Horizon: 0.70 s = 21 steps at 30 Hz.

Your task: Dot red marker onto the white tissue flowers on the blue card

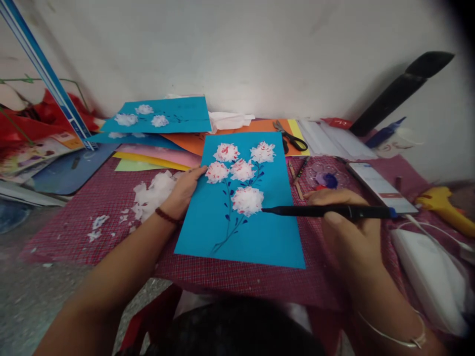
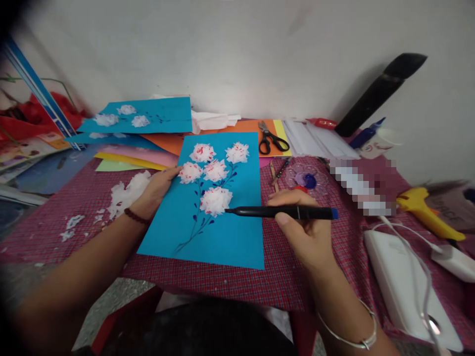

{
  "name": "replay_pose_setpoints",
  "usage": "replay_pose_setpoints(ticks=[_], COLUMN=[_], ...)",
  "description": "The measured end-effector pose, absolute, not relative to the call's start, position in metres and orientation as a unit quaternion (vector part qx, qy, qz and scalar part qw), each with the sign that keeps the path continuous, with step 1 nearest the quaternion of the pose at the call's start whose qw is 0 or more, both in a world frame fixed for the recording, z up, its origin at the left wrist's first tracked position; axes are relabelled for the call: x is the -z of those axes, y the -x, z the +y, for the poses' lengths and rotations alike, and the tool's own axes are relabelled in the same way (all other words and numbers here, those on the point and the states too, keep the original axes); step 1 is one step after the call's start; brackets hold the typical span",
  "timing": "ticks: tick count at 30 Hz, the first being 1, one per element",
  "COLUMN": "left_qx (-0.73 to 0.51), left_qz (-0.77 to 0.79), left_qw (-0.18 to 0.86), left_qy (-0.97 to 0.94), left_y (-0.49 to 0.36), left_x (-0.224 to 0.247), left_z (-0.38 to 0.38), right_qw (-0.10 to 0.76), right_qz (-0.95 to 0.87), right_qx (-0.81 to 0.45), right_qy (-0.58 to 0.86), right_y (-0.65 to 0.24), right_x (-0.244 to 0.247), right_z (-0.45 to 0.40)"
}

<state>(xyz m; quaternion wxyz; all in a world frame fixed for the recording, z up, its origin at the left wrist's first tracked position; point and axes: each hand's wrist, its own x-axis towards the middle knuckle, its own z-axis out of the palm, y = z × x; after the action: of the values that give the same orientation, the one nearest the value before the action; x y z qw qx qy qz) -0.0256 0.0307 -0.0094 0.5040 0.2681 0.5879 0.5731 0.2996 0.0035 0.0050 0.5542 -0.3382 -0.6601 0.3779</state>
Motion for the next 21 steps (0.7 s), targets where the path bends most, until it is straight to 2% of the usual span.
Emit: replay_pose_setpoints(ticks=[3, 13, 21], left_qx=[-0.576, -0.580, -0.587], left_qz=[0.586, 0.571, 0.560], left_qw=[0.508, 0.530, 0.531], left_qy=[-0.260, -0.237, -0.246], left_y=[0.024, 0.020, 0.021], left_x=[0.009, 0.011, 0.009], left_z=[0.030, 0.030, 0.031], right_qw=[0.547, 0.503, 0.599], right_qz=[-0.665, -0.724, -0.660], right_qx=[-0.414, -0.368, -0.322], right_qy=[0.295, 0.297, 0.320], right_y=[-0.299, -0.295, -0.307], right_x=[-0.004, 0.000, -0.006], right_z=[0.001, 0.003, 0.013])
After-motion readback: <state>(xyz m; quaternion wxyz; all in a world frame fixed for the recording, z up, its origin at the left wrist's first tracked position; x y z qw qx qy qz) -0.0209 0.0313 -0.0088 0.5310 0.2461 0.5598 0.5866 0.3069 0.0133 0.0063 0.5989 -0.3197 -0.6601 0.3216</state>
